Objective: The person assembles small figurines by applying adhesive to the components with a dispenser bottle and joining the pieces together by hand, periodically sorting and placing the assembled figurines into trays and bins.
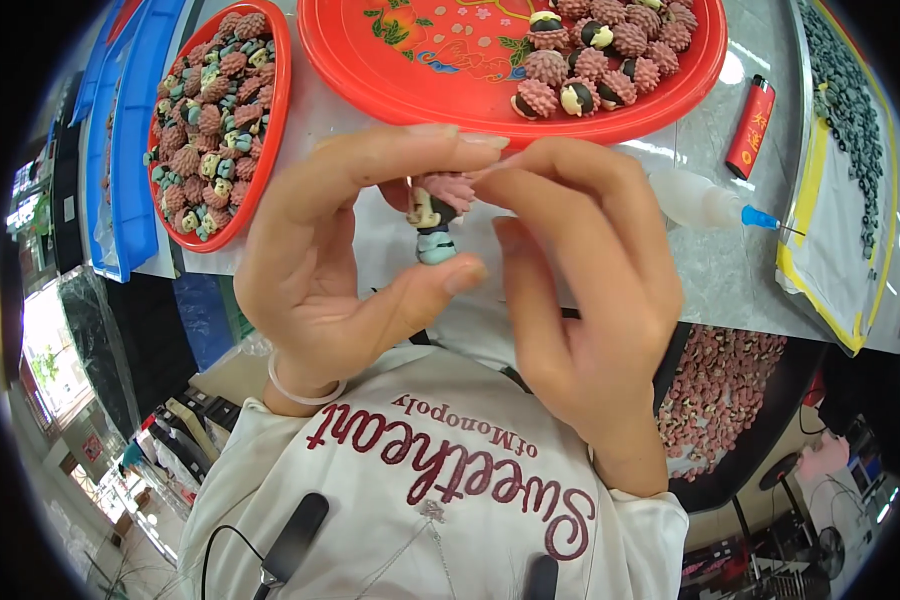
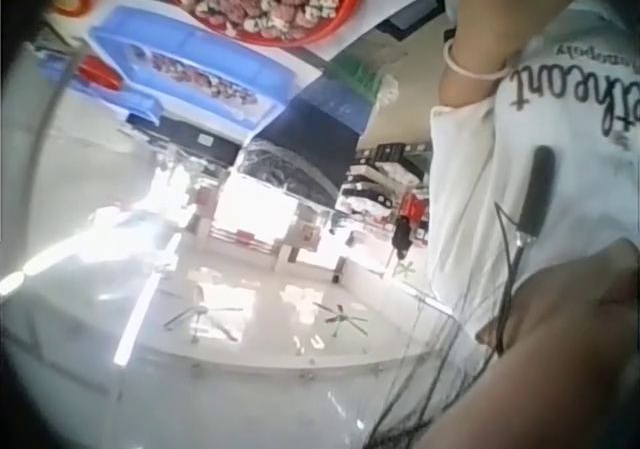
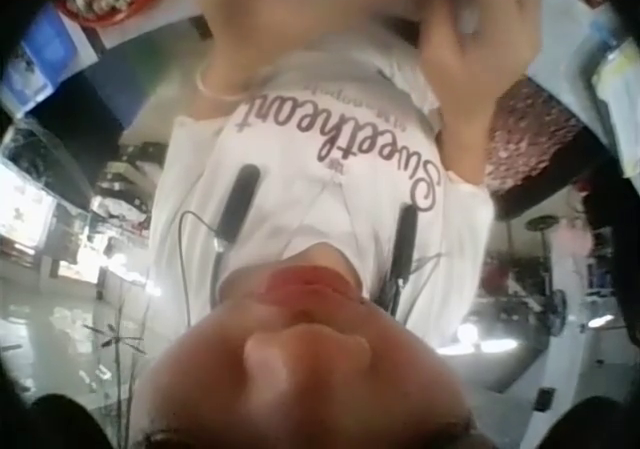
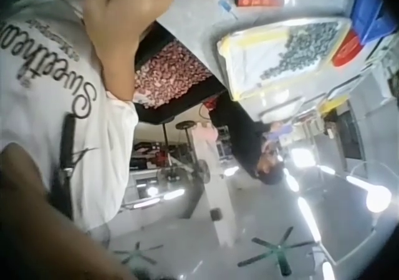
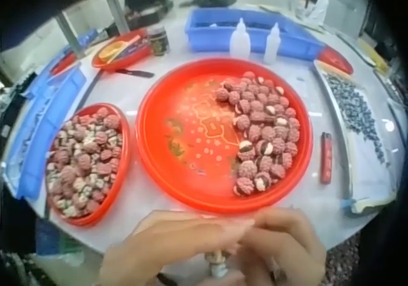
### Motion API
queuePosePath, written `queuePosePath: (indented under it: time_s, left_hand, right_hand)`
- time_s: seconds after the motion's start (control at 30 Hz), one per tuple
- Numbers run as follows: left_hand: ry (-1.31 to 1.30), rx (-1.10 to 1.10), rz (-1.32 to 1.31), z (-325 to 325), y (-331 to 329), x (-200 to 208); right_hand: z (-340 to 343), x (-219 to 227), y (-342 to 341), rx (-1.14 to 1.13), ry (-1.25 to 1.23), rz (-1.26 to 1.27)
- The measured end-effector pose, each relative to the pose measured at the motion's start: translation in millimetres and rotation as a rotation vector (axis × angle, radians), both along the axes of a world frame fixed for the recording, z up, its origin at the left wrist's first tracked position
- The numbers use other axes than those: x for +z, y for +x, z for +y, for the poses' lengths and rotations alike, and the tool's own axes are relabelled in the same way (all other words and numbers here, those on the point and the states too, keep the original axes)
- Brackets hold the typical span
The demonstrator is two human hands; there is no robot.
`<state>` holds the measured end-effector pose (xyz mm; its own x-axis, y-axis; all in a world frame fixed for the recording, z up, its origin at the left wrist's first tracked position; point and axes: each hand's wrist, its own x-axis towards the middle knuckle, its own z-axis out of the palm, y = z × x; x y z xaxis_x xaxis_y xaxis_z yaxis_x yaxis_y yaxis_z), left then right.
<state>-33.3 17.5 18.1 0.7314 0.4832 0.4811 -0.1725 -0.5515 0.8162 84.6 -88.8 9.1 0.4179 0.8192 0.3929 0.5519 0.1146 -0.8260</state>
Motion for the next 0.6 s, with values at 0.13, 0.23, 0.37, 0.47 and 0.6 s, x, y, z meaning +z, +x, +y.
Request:
queuePosePath:
  time_s: [0.13,0.23,0.37,0.47,0.6]
  left_hand:
    - [0.085,-0.007,0.069,0.3,2.5,3.6]
    - [0.160,-0.010,0.031,0.0,6.7,2.2]
    - [0.229,-0.009,0.023,-2.9,6.7,2.2]
    - [0.187,0.014,-0.034,-4.4,8.2,-4.4]
    - [0.119,-0.028,-0.061,-2.3,8.7,-2.7]
  right_hand:
    - [-4.2,13.9,-2.1,0.079,0.035,0.574]
    - [-2.6,14.1,-6.4,0.055,0.034,0.744]
    - [-1.4,16.1,-7.0,0.033,0.024,0.931]
    - [-0.2,16.3,-6.2,0.059,0.039,0.872]
    - [-2.2,17.3,-2.3,0.048,0.024,0.951]
